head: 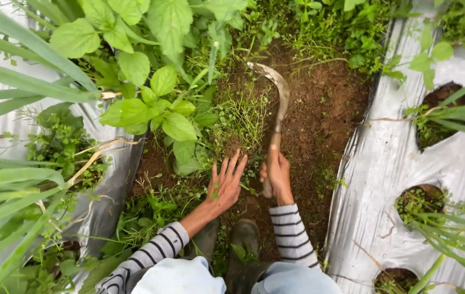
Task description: The person uses a sickle to cut weeds at the base in a garden bed. They repeatedly swing the tool to sever the plants and then use their hands to pull and gather the cut weeds from the soil.
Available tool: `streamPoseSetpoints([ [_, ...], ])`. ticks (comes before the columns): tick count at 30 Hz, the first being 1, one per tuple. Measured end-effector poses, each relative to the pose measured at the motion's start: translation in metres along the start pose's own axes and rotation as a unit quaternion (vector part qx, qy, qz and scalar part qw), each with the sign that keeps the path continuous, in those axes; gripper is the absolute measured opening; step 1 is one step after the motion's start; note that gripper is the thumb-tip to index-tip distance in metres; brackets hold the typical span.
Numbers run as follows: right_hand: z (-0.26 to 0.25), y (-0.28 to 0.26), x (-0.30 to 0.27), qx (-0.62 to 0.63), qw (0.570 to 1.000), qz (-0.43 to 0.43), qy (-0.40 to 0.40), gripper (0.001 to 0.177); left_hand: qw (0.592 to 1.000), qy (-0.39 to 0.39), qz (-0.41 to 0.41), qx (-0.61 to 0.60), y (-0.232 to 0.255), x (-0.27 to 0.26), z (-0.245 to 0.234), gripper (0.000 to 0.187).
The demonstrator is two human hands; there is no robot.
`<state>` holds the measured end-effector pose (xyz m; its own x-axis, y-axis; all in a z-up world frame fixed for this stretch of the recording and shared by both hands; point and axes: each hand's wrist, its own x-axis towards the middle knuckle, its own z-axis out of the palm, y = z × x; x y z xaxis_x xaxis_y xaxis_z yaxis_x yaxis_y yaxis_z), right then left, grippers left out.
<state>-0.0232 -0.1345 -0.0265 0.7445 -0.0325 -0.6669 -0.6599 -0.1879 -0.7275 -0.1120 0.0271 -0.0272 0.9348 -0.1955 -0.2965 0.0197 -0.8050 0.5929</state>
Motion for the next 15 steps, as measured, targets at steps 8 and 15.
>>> streamPoseSetpoints([
  [8,0.047,-0.063,0.013,-0.037,0.999,-0.035,0.007,0.056,0.998,-0.024,0.021,-0.049,0.002,-0.001,-0.019,0.102],
  [15,0.035,-0.072,0.018,-0.009,0.999,-0.035,0.028,0.057,0.997,-0.032,0.016,-0.068,-0.001,-0.007,-0.021,0.096],
])
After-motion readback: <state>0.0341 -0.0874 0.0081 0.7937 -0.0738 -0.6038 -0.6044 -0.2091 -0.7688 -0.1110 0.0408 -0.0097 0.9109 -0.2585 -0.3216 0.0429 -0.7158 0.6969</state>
